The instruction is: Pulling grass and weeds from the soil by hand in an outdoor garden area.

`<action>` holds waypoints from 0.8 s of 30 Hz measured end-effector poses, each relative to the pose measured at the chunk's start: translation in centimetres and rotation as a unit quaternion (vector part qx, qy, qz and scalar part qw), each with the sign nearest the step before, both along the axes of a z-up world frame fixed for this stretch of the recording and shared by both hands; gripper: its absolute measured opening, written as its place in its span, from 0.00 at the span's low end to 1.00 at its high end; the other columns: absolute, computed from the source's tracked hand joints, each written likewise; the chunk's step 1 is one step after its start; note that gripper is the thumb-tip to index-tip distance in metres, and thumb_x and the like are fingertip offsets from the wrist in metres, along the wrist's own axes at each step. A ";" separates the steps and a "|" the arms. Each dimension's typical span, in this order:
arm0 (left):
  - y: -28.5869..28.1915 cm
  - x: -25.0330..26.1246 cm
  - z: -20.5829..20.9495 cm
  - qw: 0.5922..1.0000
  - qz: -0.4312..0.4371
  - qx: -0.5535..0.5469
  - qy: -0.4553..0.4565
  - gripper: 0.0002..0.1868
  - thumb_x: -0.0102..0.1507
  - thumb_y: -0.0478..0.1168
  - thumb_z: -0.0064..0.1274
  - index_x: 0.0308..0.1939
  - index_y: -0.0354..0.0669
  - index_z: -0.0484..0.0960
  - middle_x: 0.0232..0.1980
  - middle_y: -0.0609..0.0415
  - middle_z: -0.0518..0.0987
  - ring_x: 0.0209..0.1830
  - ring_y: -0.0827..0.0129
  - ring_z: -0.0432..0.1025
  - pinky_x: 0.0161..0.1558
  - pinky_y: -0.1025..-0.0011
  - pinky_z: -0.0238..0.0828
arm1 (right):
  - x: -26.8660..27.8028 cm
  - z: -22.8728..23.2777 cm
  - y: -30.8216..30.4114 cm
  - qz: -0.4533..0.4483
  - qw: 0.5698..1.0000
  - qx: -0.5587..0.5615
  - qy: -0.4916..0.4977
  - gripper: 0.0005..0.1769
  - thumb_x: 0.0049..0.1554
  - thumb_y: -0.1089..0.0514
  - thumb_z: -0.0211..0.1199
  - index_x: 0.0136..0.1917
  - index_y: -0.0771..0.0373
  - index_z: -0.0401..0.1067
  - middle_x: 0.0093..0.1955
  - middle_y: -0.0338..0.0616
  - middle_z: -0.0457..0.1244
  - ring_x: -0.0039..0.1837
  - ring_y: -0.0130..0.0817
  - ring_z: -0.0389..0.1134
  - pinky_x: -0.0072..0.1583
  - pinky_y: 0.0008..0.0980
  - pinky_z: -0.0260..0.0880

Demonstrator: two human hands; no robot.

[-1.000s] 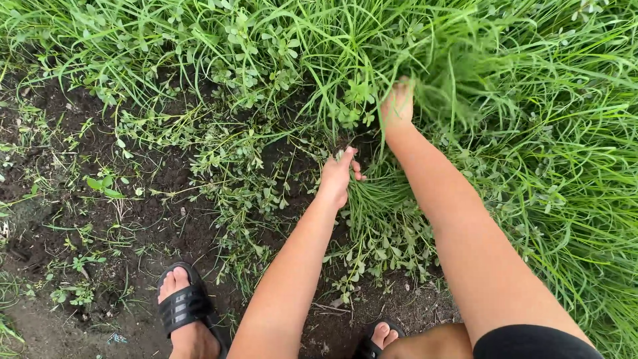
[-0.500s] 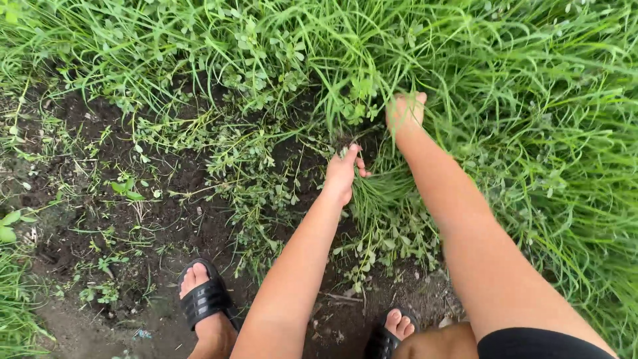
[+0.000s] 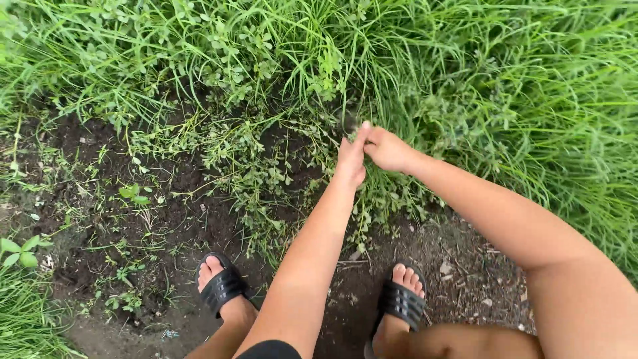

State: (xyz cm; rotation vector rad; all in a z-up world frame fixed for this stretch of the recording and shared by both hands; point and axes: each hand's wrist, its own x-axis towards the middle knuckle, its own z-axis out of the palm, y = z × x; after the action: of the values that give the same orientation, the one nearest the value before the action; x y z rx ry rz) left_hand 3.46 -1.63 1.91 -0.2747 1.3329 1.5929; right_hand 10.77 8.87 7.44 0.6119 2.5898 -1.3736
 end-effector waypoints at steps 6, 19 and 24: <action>-4.6 -0.6 -2.1 0.994 0.109 0.006 -0.007 0.27 0.60 0.54 0.58 0.55 0.41 0.76 0.57 0.41 0.79 0.59 0.50 0.70 0.63 0.46 0.63 | 0.1 9.0 -1.5 -0.003 0.986 0.070 -0.148 0.22 0.61 0.59 0.49 0.64 0.59 0.75 0.60 0.58 0.67 0.55 0.52 0.74 0.63 0.45 0.73; -5.6 1.0 6.2 0.992 0.088 0.079 0.038 0.16 0.66 0.47 0.61 0.51 0.38 0.83 0.48 0.52 0.84 0.46 0.70 0.77 0.47 0.71 0.73 | 3.2 9.4 -6.6 -0.031 0.981 -0.192 -0.023 0.44 0.63 0.36 0.52 0.81 0.64 0.49 0.68 0.54 0.62 0.68 0.42 0.62 0.68 0.38 0.61; -7.5 1.0 7.1 0.983 0.117 0.106 0.092 0.21 0.71 0.53 0.55 0.50 0.37 0.84 0.47 0.51 0.80 0.45 0.64 0.71 0.49 0.62 0.68 | 3.0 8.3 -6.3 0.027 0.980 -0.169 -0.104 0.51 0.60 0.40 0.65 0.81 0.69 0.44 0.80 0.60 0.48 0.80 0.45 0.50 0.75 0.40 0.50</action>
State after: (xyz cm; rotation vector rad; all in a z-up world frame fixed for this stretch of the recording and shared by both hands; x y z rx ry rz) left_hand 4.43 -9.16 8.99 -0.1605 1.2910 1.9834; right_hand 13.80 2.55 15.76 0.5885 2.1301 -1.5883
